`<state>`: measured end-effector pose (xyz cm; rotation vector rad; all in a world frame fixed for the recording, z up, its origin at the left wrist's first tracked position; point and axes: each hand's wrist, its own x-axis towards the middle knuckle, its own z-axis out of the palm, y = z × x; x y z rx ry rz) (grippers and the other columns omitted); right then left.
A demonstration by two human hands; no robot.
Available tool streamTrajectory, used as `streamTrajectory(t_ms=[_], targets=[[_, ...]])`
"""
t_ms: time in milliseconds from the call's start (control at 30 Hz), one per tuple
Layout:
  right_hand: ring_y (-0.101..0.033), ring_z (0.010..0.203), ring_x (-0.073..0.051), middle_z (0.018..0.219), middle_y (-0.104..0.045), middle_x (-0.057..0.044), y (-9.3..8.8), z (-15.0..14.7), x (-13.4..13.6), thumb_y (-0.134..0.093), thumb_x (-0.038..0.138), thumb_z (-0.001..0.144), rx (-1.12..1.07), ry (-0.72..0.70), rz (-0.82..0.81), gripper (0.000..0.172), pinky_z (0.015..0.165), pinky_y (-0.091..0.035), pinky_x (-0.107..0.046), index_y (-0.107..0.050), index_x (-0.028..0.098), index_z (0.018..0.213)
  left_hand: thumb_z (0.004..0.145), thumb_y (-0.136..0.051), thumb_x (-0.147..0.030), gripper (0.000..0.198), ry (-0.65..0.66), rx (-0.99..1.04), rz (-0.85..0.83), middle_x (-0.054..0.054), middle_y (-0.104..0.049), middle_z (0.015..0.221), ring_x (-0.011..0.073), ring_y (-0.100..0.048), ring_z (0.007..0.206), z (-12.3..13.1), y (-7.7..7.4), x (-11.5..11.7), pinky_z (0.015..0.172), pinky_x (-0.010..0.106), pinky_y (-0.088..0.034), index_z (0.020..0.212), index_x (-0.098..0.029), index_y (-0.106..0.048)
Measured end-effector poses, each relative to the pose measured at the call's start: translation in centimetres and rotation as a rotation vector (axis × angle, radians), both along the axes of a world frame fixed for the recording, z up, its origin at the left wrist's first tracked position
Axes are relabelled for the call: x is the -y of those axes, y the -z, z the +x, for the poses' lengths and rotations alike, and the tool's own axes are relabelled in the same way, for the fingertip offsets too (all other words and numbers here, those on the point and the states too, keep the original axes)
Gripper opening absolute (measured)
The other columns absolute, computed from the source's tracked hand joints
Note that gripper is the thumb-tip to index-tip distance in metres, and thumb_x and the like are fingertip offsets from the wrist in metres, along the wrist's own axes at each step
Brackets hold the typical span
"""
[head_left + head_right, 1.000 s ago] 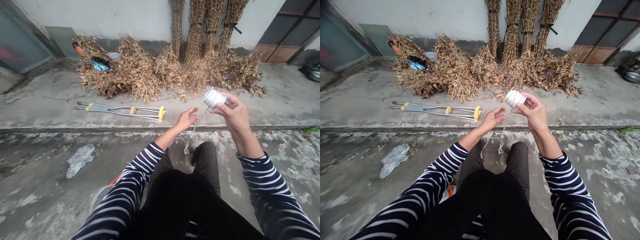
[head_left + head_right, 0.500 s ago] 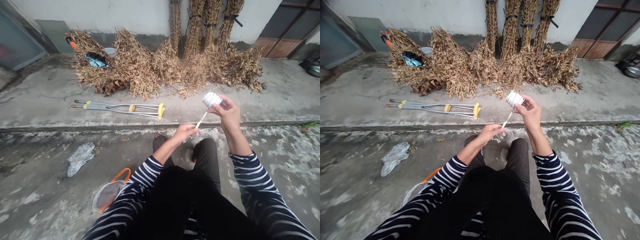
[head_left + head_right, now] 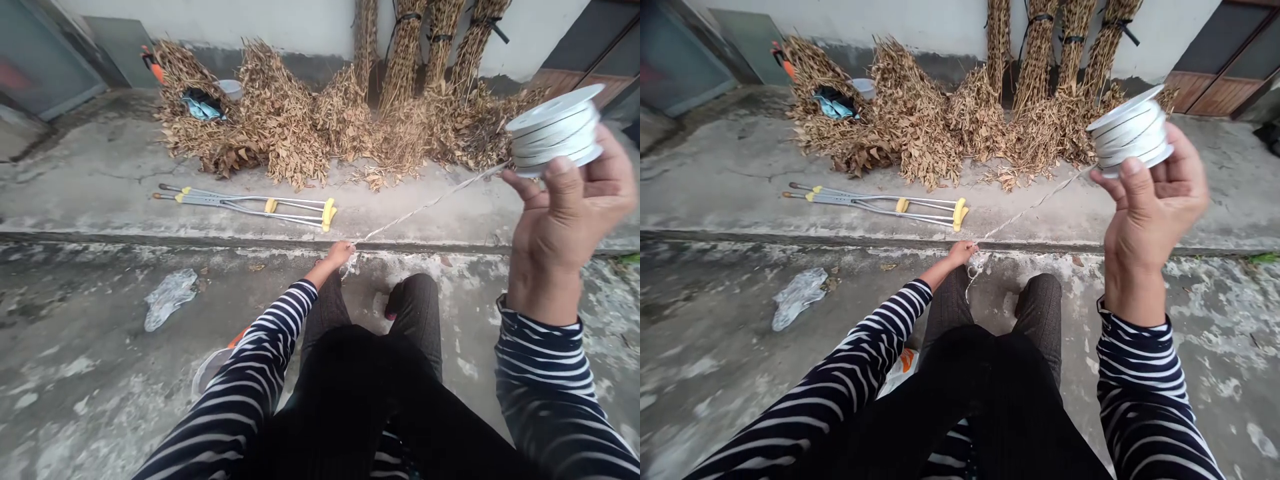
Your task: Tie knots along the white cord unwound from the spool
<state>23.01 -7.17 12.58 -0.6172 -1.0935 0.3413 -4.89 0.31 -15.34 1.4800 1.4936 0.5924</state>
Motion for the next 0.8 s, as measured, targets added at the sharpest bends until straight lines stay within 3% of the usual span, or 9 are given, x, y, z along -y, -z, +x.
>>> streamTrajectory(t_ms=[133, 200, 300, 367, 467, 567, 633, 700, 800], targets=[[-0.077, 0.092, -0.025, 0.103, -0.077, 0.001, -1.3, 0.0, 1.0, -0.092, 0.032, 0.065, 0.103, 0.03, 0.013, 0.041, 0.067, -0.067, -0.038, -0.083, 0.03, 0.105, 0.084, -0.072, -0.026, 0.023, 0.02, 0.118, -0.059, 0.001, -0.063, 0.062, 0.0165, -0.066, 0.072, 0.5, -3.4, -3.8, 0.076, 0.028, -0.052, 0.067, -0.014, -0.065], [-0.077, 0.087, -0.022, 0.101, -0.078, 0.001, -1.3, -0.5, 1.4, -0.094, 0.031, 0.064, 0.129, -0.005, -0.018, 0.042, 0.065, -0.068, -0.035, -0.083, 0.03, 0.105, 0.088, -0.07, -0.023, 0.013, 0.151, 0.299, -0.082, 0.008, -0.075, 0.084, 0.0174, -0.071, 0.084, 1.4, -5.6, -5.3, 0.083, 0.03, -0.056, 0.084, -0.011, -0.072], [-0.076, 0.084, -0.02, 0.102, -0.078, -0.003, -1.1, -1.5, 1.8, -0.096, 0.03, 0.064, 0.141, -0.084, -0.074, 0.045, 0.065, -0.068, -0.032, -0.083, 0.025, 0.108, 0.091, -0.067, -0.023, 0.024, 0.37, 0.502, -0.082, 0.013, -0.077, 0.11, 0.0204, -0.074, 0.101, 3.4, -7.7, -5.8, 0.092, 0.034, -0.057, 0.111, -0.014, -0.075], [-0.076, 0.085, -0.021, 0.102, -0.078, -0.005, -1.0, -2.1, 1.9, -0.095, 0.028, 0.065, 0.139, -0.124, -0.102, 0.045, 0.065, -0.068, -0.033, -0.083, 0.024, 0.109, 0.086, -0.073, -0.022, 0.025, 0.362, 0.406, -0.06, 0.012, -0.077, 0.108, 0.0225, -0.073, 0.103, 4.7, -7.6, -4.7, 0.093, 0.034, -0.057, 0.109, -0.016, -0.077], [-0.075, 0.086, -0.02, 0.104, -0.078, -0.005, -0.8, -2.9, 2.1, -0.094, 0.023, 0.066, 0.117, -0.156, -0.164, 0.043, 0.066, -0.069, -0.035, -0.082, 0.024, 0.108, 0.075, -0.077, -0.01, 0.022, 0.249, 0.235, -0.032, 0.011, -0.077, 0.1, 0.0254, -0.072, 0.104, 6.1, -5.9, -2.4, 0.094, 0.033, -0.056, 0.096, -0.015, -0.079], [-0.074, 0.083, -0.019, 0.1, -0.078, -0.004, -0.1, -3.5, 2.0, -0.095, 0.02, 0.064, 0.086, -0.178, -0.221, 0.043, 0.064, -0.07, -0.035, -0.081, 0.024, 0.104, 0.08, -0.069, -0.007, 0.031, 0.187, 0.195, -0.004, 0.012, -0.076, 0.107, 0.0251, -0.07, 0.108, 6.9, -5.1, -0.7, 0.09, 0.031, -0.057, 0.11, -0.012, -0.077], [-0.073, 0.083, -0.018, 0.098, -0.078, -0.003, 0.7, -3.8, 1.7, -0.096, 0.02, 0.061, 0.062, -0.191, -0.26, 0.043, 0.063, -0.07, -0.033, -0.08, 0.023, 0.102, 0.087, -0.063, -0.01, 0.04, 0.141, 0.293, 0.007, 0.014, -0.073, 0.121, 0.0234, -0.069, 0.11, 7.4, -5.9, 0.3, 0.08, 0.027, -0.058, 0.126, -0.012, -0.07], [-0.073, 0.087, -0.018, 0.101, -0.078, -0.003, 1.7, -4.0, 1.2, -0.096, 0.022, 0.062, 0.053, -0.2, -0.309, 0.044, 0.065, -0.07, -0.034, -0.079, 0.024, 0.102, 0.09, -0.064, -0.017, 0.045, 0.093, 0.527, 0.014, 0.016, -0.067, 0.134, 0.0226, -0.068, 0.113, 8.0, -7.6, 1.6, 0.071, 0.023, -0.058, 0.134, -0.014, -0.065], [-0.073, 0.098, -0.021, 0.11, -0.076, -0.002, 3.0, -3.9, 0.3, -0.095, 0.031, 0.065, 0.121, -0.203, -0.363, 0.047, 0.076, -0.071, -0.041, -0.076, 0.027, 0.108, 0.083, -0.079, -0.031, 0.045, 0.133, 0.859, -0.039, 0.016, -0.068, 0.13, 0.0232, -0.068, 0.11, 8.9, -10.3, 4.3, 0.067, 0.022, -0.058, 0.123, -0.013, -0.068]])
